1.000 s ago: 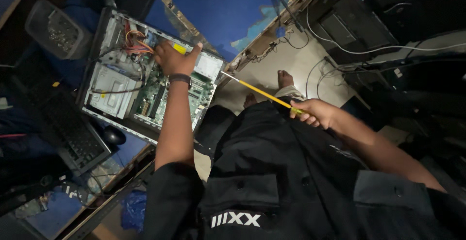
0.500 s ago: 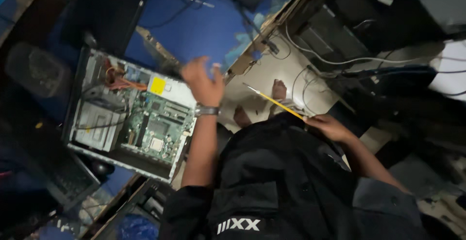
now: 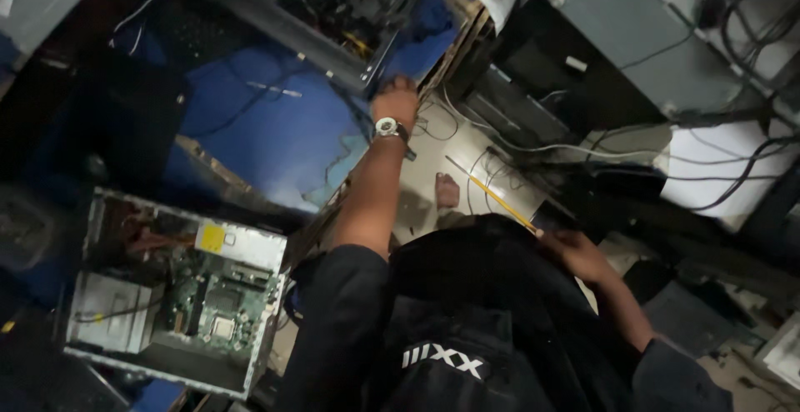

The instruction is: The person removes screws from a computer power supply unit using a screwdriver, then places the power supply into an open computer case and secures it with screws.

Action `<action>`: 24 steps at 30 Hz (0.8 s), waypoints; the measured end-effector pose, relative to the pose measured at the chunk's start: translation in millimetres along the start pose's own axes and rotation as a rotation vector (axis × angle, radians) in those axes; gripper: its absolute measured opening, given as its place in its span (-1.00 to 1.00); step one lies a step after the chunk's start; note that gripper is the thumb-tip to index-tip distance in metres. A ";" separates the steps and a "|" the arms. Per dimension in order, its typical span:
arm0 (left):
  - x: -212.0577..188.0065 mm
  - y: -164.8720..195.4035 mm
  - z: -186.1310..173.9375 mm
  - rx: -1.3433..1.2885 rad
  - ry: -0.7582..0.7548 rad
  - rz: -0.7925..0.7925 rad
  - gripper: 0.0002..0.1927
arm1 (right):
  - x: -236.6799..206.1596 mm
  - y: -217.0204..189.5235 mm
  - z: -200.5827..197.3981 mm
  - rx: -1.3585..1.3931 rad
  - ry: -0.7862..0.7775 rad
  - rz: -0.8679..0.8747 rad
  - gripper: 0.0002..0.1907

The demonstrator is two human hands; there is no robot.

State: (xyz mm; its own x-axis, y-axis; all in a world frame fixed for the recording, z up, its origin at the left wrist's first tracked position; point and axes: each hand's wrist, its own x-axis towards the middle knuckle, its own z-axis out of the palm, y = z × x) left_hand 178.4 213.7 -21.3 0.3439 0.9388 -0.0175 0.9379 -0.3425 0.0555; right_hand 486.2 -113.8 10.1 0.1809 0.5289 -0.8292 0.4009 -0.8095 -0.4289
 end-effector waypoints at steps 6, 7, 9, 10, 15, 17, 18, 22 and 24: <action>36.6 2.8 4.5 0.019 -0.137 0.055 -0.72 | 10.9 -12.1 -34.4 0.031 -0.014 0.037 -0.41; 38.9 4.2 4.9 0.078 -0.176 0.067 -0.72 | 12.7 -14.0 -39.1 0.026 -0.026 0.031 -0.41; 43.9 5.0 5.3 0.194 -0.249 0.084 -0.70 | 19.5 -20.4 -45.8 0.014 -0.037 0.022 -0.41; 45.7 5.0 6.0 0.162 -0.268 0.084 -0.71 | 21.9 -23.2 -48.1 0.008 -0.037 0.022 -0.42; 49.6 4.1 15.8 0.153 -0.254 0.098 -0.71 | 28.8 -36.4 -59.5 -0.075 -0.097 -0.011 -0.36; 50.9 3.4 21.2 0.129 -0.259 0.095 -0.70 | 31.4 -42.4 -60.6 -0.074 -0.110 -0.007 -0.36; 51.4 3.6 23.7 0.117 -0.263 0.095 -0.69 | 32.8 -45.1 -61.0 -0.075 -0.107 0.006 -0.38; 51.4 3.9 29.1 0.151 -0.231 0.074 -0.68 | 33.2 -48.3 -61.3 -0.057 -0.109 0.007 -0.42; 51.5 1.5 28.3 0.088 -0.240 0.081 -0.70 | 35.0 -49.0 -61.5 -0.047 -0.119 0.005 -0.42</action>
State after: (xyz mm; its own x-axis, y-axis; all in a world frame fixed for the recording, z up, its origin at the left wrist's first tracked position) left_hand 198.8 260.6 -50.3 0.4096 0.8765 -0.2529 0.9035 -0.4280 -0.0200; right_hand 528.1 -40.0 24.1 0.0765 0.4892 -0.8688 0.4423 -0.7976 -0.4101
